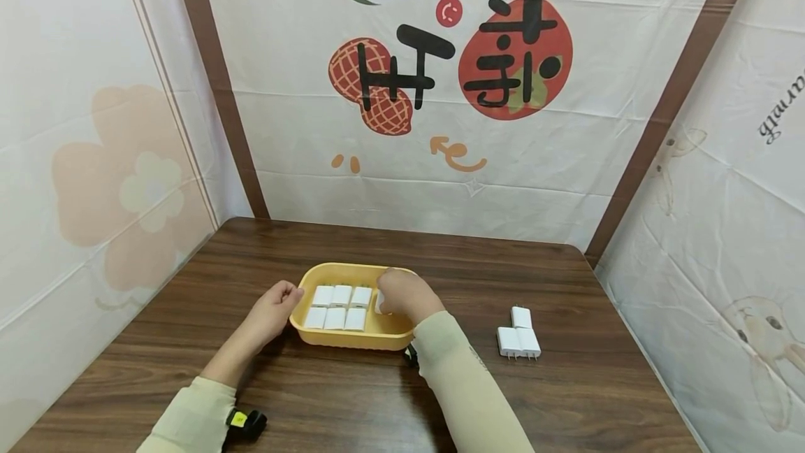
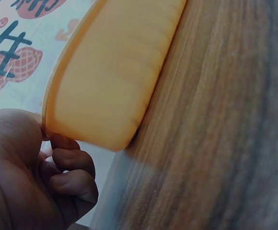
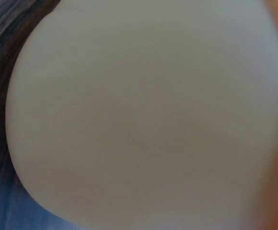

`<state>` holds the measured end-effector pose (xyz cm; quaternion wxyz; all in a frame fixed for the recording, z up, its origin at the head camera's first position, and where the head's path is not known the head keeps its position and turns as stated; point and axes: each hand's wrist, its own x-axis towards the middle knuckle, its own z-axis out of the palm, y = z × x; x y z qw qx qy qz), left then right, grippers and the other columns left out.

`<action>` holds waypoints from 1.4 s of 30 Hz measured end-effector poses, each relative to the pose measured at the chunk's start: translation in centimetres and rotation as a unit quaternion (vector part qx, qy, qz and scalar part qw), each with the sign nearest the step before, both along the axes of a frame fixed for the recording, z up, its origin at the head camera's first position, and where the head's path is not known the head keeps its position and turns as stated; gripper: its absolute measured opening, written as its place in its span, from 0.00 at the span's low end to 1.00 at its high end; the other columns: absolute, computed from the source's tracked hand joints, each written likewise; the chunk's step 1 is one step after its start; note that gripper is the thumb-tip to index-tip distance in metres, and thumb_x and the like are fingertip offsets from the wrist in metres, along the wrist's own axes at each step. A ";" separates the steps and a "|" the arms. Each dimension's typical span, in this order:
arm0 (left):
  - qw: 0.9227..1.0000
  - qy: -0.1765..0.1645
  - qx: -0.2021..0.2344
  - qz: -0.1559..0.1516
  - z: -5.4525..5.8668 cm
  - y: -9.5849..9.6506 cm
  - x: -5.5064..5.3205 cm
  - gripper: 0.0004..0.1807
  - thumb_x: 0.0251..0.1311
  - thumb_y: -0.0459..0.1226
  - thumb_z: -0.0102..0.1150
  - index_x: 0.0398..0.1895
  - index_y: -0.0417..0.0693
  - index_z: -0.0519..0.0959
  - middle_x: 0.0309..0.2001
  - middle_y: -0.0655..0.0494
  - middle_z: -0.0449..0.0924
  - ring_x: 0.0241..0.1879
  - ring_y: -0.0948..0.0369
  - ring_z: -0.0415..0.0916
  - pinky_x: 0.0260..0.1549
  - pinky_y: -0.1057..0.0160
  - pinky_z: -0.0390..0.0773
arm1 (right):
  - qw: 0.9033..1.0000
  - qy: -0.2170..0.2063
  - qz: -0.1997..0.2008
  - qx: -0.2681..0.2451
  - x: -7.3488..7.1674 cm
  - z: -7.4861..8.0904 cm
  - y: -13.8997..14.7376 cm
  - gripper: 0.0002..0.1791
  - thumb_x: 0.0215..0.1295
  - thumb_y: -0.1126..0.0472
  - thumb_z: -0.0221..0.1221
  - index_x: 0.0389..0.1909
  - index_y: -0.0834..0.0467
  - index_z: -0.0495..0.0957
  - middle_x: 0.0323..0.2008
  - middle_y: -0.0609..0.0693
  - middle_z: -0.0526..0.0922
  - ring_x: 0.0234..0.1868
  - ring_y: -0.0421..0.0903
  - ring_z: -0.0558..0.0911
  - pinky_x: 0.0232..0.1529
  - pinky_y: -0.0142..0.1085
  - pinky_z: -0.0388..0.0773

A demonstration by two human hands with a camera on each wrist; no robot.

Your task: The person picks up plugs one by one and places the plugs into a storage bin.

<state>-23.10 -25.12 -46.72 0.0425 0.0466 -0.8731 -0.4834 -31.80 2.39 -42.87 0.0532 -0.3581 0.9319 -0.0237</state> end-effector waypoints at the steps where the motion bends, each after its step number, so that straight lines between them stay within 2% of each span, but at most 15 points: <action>1: 1.000 -0.001 0.000 0.000 0.0 0.0 0.0 0.15 0.79 0.46 0.48 0.43 0.43 0.71 0.27 0.53 0.69 0.27 0.58 0.69 0.26 0.63 0.70 | 1.000 -0.001 -0.001 -0.002 0.0 0.0 0.0 0.05 0.62 0.61 0.68 0.38 0.53 0.84 0.35 0.44 0.80 0.33 0.42 0.73 0.37 0.35 0.72; 9: 1.000 -0.001 0.002 0.000 0.1 0.0 0.0 0.15 0.79 0.47 0.48 0.43 0.43 0.72 0.27 0.53 0.69 0.27 0.58 0.69 0.26 0.62 0.70 | 1.000 -0.011 -0.009 -0.005 0.1 0.3 -0.3 0.05 0.63 0.61 0.68 0.38 0.54 0.82 0.39 0.45 0.80 0.32 0.42 0.72 0.35 0.35 0.71; 22: 1.000 -0.001 0.005 -0.007 0.1 0.1 0.0 0.16 0.79 0.47 0.48 0.43 0.43 0.71 0.27 0.54 0.68 0.26 0.59 0.68 0.25 0.63 0.70 | 1.000 -0.019 -0.012 -0.001 0.0 0.5 -0.6 0.07 0.63 0.62 0.67 0.30 0.51 0.78 0.31 0.44 0.76 0.28 0.42 0.69 0.31 0.35 0.68; 31: 1.000 -0.001 0.006 -0.008 0.0 0.0 0.0 0.15 0.79 0.47 0.48 0.42 0.43 0.70 0.27 0.54 0.67 0.26 0.59 0.68 0.24 0.63 0.69 | 1.000 -0.002 0.001 0.002 0.0 0.1 -0.7 0.11 0.63 0.61 0.68 0.26 0.51 0.75 0.27 0.43 0.73 0.27 0.41 0.67 0.31 0.34 0.67; 36: 1.000 -0.001 0.001 -0.005 0.0 -0.1 0.0 0.15 0.79 0.46 0.48 0.43 0.43 0.71 0.27 0.54 0.68 0.26 0.59 0.68 0.25 0.63 0.69 | 1.000 0.013 0.014 0.008 0.2 0.3 -0.8 0.11 0.63 0.61 0.67 0.26 0.52 0.75 0.25 0.43 0.72 0.28 0.41 0.67 0.33 0.34 0.67; 42: 1.000 0.001 0.000 -0.003 -0.1 -0.1 0.0 0.15 0.79 0.46 0.48 0.43 0.42 0.71 0.26 0.54 0.68 0.26 0.59 0.68 0.25 0.63 0.69 | 1.000 0.005 0.010 0.007 0.3 0.3 -0.8 0.10 0.64 0.61 0.67 0.27 0.52 0.75 0.25 0.43 0.71 0.28 0.41 0.67 0.33 0.34 0.66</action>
